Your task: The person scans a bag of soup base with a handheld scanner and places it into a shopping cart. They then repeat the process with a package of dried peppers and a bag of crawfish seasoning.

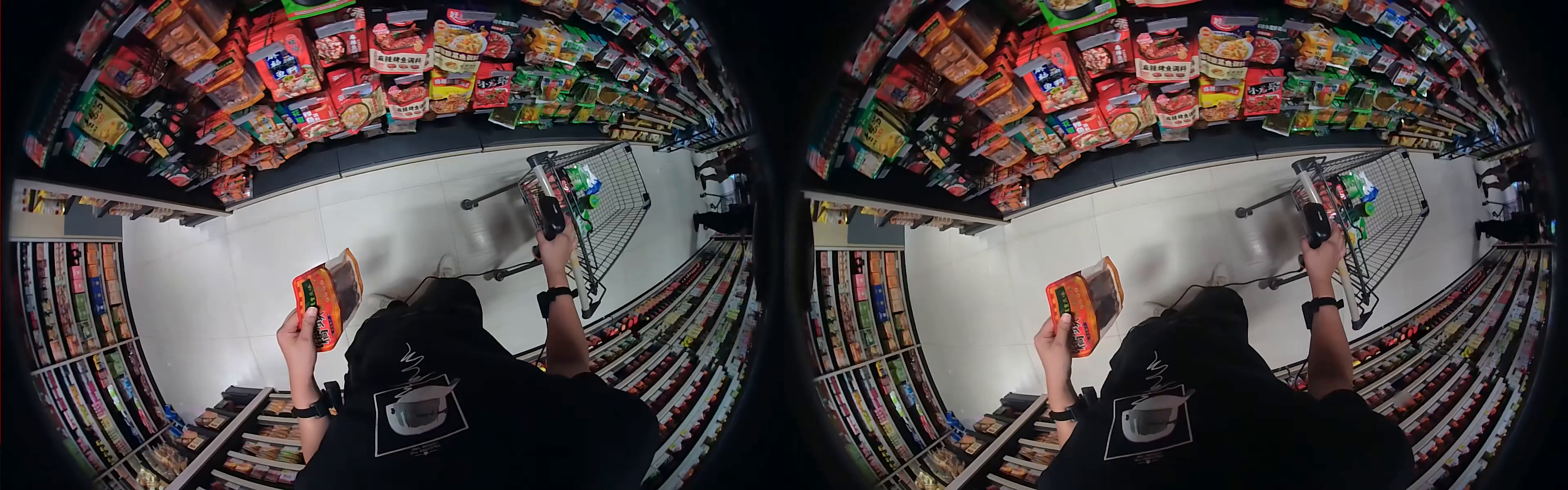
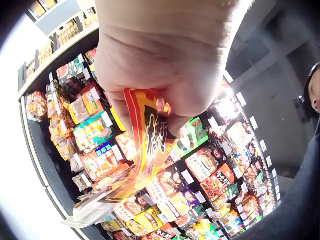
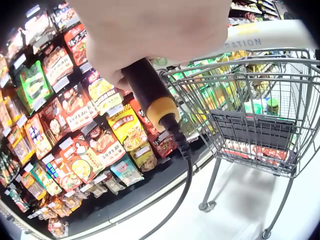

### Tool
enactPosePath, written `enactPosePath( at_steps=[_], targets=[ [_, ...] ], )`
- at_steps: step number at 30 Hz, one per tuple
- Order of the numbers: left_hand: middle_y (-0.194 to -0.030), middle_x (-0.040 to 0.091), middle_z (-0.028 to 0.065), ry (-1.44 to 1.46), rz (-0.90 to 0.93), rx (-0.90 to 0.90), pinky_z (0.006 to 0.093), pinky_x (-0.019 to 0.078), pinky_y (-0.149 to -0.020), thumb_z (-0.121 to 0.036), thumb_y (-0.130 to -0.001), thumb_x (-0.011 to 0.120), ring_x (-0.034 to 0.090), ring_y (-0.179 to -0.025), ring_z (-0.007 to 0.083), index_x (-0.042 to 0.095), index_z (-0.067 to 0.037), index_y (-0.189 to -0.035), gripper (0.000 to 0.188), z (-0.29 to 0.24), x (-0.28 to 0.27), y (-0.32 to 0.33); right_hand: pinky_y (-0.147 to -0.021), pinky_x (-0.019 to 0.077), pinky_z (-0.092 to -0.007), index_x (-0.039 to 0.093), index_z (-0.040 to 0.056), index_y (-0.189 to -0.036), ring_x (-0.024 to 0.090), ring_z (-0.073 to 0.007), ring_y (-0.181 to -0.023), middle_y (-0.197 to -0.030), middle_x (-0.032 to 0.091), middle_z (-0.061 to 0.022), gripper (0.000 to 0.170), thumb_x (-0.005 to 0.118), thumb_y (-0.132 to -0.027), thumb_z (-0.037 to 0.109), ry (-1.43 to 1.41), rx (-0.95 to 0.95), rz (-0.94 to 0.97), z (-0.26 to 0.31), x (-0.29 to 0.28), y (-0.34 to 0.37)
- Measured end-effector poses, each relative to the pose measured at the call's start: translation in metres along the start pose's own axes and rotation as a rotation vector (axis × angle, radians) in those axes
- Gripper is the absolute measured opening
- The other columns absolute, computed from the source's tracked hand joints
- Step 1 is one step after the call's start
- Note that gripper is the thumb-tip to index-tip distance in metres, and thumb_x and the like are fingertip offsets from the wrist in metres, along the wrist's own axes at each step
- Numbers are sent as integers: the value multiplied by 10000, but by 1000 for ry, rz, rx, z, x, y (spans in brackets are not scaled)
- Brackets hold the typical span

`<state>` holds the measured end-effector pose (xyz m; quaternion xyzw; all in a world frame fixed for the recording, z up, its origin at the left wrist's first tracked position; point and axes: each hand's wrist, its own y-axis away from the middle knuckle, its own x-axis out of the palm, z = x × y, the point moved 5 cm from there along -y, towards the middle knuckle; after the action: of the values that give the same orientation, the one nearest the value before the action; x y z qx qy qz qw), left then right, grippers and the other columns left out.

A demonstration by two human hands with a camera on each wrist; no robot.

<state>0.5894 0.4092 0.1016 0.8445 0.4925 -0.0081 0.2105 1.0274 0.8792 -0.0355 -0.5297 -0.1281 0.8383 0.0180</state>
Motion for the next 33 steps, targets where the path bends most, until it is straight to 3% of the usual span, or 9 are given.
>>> enactPosePath(
  at_steps=[8,11,13,15,16,17,21,28,33],
  targets=[
    [-902,719,-4,40,-127,-25,237,510,-726,-215,-1055,733,596,-789,49,771,61,-1091,281,35,-124,11,-1180,332,-536,528,-81,-1441,529,-417,-1328,-1371,613,-238,872,858,-732,305,104,14,-30,109,27,70],
    [-882,712,-6,52,-199,-20,235,507,-717,-222,-1056,732,590,-779,46,770,60,-1085,285,48,-164,14,-1212,308,-542,520,-79,-1457,490,-401,-1396,-1468,565,-210,880,854,-733,294,111,-37,-18,157,28,94],
    [-874,708,-6,75,-242,-35,237,507,-719,-223,-1057,731,587,-781,45,768,60,-1081,287,52,-186,16,-1273,233,-568,432,-79,-1530,379,-388,-1526,-1598,471,-183,951,840,-736,248,86,-181,-15,192,29,111],
    [-875,708,-7,78,-286,-39,237,506,-723,-222,-1056,733,584,-782,46,765,61,-1076,286,59,-204,16,-1289,214,-556,399,-48,-1567,351,-389,-1548,-1611,456,-196,959,821,-739,190,-55,-324,51,225,37,129],
    [-875,707,-7,76,-306,-43,237,506,-725,-221,-1055,734,582,-783,46,764,62,-1074,285,61,-212,15,-1305,218,-531,421,-10,-1572,367,-403,-1541,-1603,468,-216,912,790,-750,136,-185,-297,202,257,34,136],
    [-875,706,-6,86,-324,-43,238,506,-727,-215,-1054,733,582,-785,49,763,63,-1071,280,63,-220,13,-1300,258,-506,444,18,-1565,419,-427,-1497,-1563,508,-230,869,759,-758,97,-375,-371,276,279,46,144],
    [-880,704,2,72,-359,-21,241,505,-736,-182,-1052,729,585,-794,58,758,70,-1064,254,60,-245,-4,-1269,321,-504,532,9,-1485,485,-427,-1441,-1474,590,-215,741,740,-777,88,-393,-663,387,397,83,175],
    [-912,705,18,44,-334,41,238,496,-726,-152,-1038,742,594,-796,64,756,85,-1074,240,19,-300,-62,-1110,471,-488,692,-7,-1234,598,-435,-1278,-1315,676,-230,447,741,-797,72,-606,-557,571,535,181,187],
    [-877,686,29,-34,-272,63,238,479,-690,-153,-1028,754,580,-761,69,754,81,-1040,234,-25,-341,-137,-918,559,-459,717,-25,-1095,709,-422,-1030,-1090,740,-238,282,762,-845,98,-630,-402,621,614,222,182]
  ],
)
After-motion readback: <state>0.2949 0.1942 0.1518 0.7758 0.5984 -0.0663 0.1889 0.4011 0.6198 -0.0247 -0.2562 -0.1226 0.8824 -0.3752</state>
